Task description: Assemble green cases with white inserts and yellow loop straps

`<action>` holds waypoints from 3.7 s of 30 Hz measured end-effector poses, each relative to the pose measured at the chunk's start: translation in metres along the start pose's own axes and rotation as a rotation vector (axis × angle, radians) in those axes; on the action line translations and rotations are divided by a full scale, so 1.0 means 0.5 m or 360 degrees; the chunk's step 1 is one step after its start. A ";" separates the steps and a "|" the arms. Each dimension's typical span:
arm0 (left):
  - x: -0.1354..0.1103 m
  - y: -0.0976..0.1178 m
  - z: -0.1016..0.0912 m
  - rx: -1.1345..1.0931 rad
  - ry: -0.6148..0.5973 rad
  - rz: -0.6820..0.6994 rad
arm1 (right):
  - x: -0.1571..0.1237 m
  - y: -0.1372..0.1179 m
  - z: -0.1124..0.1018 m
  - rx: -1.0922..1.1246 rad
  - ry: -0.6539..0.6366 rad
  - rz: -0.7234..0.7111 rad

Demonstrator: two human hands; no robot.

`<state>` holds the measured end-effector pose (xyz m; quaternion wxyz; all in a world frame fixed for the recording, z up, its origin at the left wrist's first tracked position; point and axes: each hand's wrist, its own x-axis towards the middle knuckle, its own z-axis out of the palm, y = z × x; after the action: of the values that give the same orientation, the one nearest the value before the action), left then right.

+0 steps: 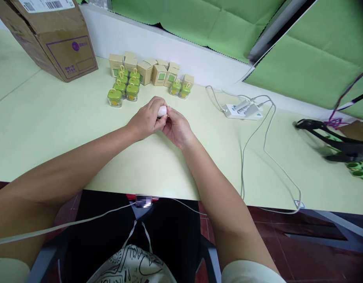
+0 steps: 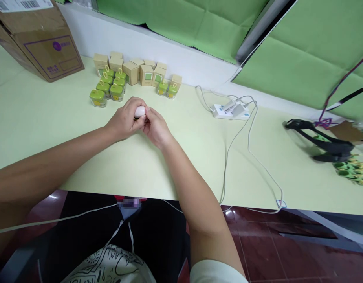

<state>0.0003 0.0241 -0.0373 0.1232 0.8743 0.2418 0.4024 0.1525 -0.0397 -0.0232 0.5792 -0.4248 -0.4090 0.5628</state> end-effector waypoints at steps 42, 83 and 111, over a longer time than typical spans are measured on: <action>0.001 -0.005 -0.011 -0.0001 0.0108 -0.0012 | 0.003 -0.019 -0.024 -0.0036 0.0532 -0.0220; 0.001 -0.005 -0.019 0.0157 -0.0024 -0.0034 | -0.003 -0.024 -0.019 -0.0254 0.0436 -0.0176; 0.002 -0.011 -0.007 -0.0151 0.0335 0.0006 | 0.011 -0.011 -0.041 -0.0274 0.0396 -0.0320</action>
<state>-0.0037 0.0294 -0.0364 0.1377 0.8209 0.2325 0.5031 0.1739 -0.0350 -0.0242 0.6402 -0.4962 -0.4212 0.4081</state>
